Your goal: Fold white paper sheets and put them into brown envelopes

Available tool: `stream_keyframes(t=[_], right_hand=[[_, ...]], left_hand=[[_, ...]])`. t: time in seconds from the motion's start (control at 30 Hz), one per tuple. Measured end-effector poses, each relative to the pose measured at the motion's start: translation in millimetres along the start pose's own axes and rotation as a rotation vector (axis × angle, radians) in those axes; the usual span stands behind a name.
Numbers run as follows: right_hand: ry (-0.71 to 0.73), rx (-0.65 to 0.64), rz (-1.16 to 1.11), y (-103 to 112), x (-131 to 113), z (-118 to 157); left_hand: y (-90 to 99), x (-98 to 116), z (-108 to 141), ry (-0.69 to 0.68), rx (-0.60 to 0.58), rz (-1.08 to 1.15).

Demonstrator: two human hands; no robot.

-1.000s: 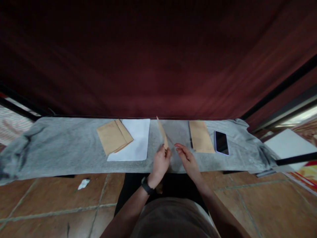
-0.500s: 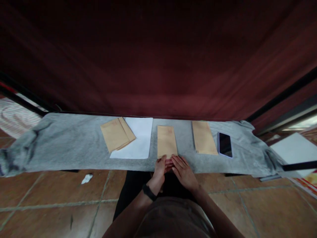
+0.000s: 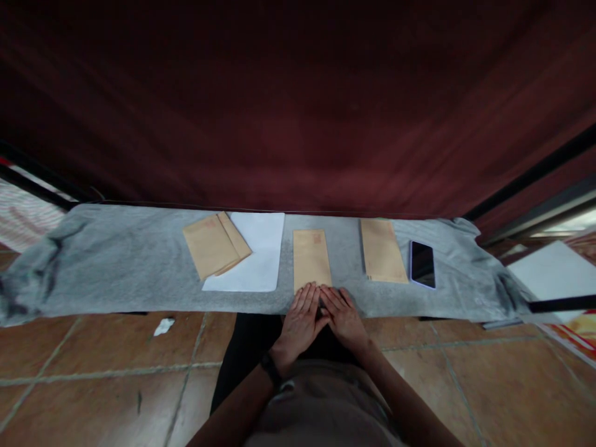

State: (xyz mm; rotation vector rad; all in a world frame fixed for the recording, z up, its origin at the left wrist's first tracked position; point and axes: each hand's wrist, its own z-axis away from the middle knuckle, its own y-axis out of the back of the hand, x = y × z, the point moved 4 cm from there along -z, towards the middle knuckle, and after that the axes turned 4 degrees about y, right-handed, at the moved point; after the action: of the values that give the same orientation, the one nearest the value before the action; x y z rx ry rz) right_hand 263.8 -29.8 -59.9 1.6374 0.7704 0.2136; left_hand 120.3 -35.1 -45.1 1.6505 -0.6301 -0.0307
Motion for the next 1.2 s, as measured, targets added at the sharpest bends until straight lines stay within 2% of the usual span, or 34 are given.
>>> stream_keyframes(t=[0.23, 0.53, 0.9, 1.1, 1.2], right_hand=[[-0.038, 0.054, 0.000, 1, -1, 2], [-0.039, 0.064, -0.026, -4, -20, -9], [-0.077, 0.094, 0.060, -3, -5, 5], [-0.103, 0.121, 0.090, 2, 1, 9], [-0.114, 0.156, 0.097, 2, -3, 4]], left_hand=[[-4.0, -10, 10, -0.033, -0.041, -0.203], [-16.2, -15, 8, -0.101, -0.163, -0.285], [-1.9, -17, 7, -0.154, -0.188, -0.269], [0.6, -28, 13, -0.148, -0.150, -0.259], [-1.2, -33, 17, -0.131, -0.119, -0.259]])
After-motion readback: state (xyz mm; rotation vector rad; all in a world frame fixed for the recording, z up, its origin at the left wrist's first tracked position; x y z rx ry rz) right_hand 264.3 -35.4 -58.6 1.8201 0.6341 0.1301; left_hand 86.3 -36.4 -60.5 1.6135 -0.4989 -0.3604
